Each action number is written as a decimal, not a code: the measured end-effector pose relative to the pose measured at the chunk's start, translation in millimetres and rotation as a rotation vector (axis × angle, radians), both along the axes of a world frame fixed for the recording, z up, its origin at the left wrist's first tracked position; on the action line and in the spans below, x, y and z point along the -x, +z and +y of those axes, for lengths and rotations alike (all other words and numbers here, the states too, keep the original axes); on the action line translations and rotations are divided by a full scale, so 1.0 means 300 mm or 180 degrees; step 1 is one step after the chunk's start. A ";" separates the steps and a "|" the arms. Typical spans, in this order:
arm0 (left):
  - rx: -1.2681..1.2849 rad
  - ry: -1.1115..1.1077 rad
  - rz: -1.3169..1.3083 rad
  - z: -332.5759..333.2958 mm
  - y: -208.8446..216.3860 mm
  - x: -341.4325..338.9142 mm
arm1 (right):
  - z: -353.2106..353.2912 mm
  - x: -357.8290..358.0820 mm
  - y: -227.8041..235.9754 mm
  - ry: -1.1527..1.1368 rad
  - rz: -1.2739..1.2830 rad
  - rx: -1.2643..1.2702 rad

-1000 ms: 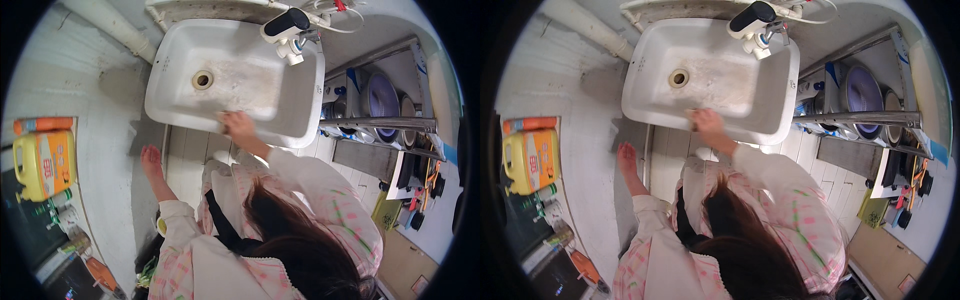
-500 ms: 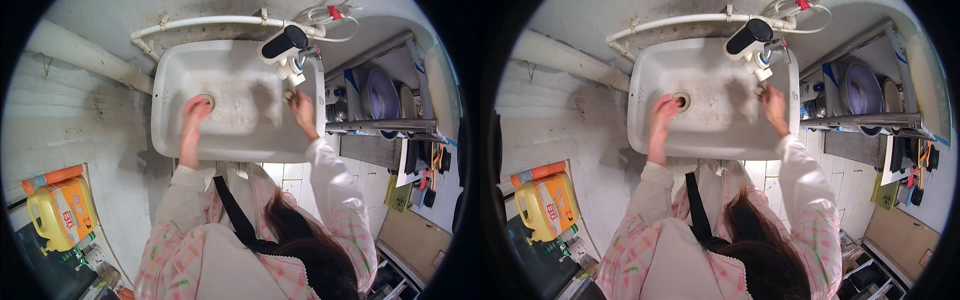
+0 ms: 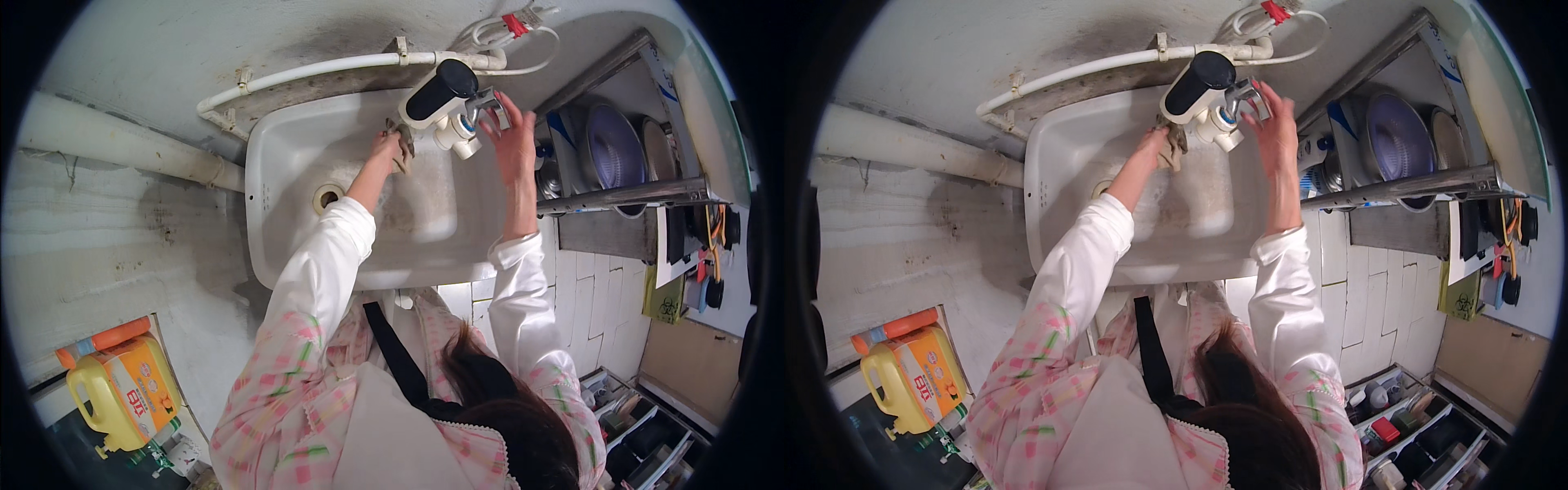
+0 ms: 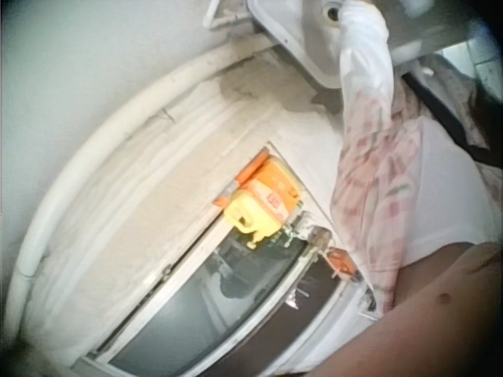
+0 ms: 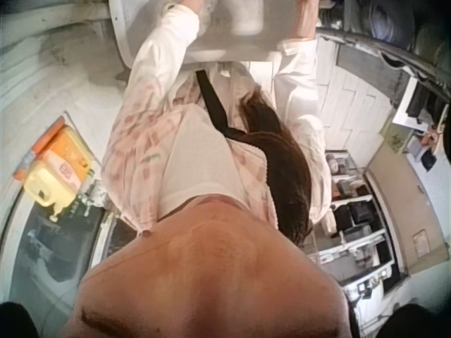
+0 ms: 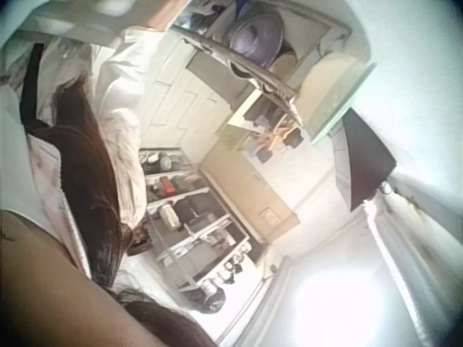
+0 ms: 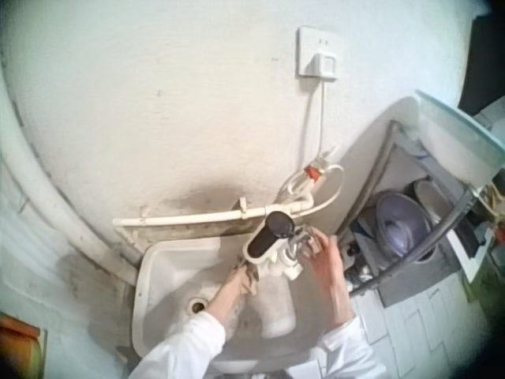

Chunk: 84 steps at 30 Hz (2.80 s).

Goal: The person wipes a countertop with a cloth, then rinses the cloth in a sink and wrings it out. They proceed to wipe the tiled floor, repeatedly rinsing and wringing the cloth. The person also washes their hands and handles a small metal bowl and a white mug.

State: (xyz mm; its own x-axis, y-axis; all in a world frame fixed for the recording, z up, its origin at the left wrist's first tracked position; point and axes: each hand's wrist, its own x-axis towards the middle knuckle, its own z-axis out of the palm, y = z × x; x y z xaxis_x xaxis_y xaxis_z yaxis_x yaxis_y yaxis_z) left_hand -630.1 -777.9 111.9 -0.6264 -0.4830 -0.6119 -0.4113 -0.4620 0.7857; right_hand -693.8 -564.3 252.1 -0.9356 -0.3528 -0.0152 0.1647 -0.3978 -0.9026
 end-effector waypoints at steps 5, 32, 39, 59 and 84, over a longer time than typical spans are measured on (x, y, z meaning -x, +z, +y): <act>-0.1158 0.0168 -0.0424 -0.072 0.009 0.052 | -0.015 0.040 0.105 0.0363 0.0508 -0.0682; 0.1532 0.0225 -0.0328 -0.232 0.035 -0.259 | -0.495 -0.113 -0.535 0.0563 -0.3605 0.1894; 0.1250 -0.0096 0.0024 -0.210 0.000 -0.245 | -0.689 -0.056 -0.623 -0.0127 -0.3810 0.1921; -0.2498 0.0910 0.0724 -0.123 -0.047 -0.034 | -0.418 -0.085 -0.629 0.1093 -0.3001 -0.0519; -0.2157 0.1089 -0.0016 -0.021 -0.066 -0.106 | -0.604 -0.188 -0.616 -0.0524 -0.0035 -0.3308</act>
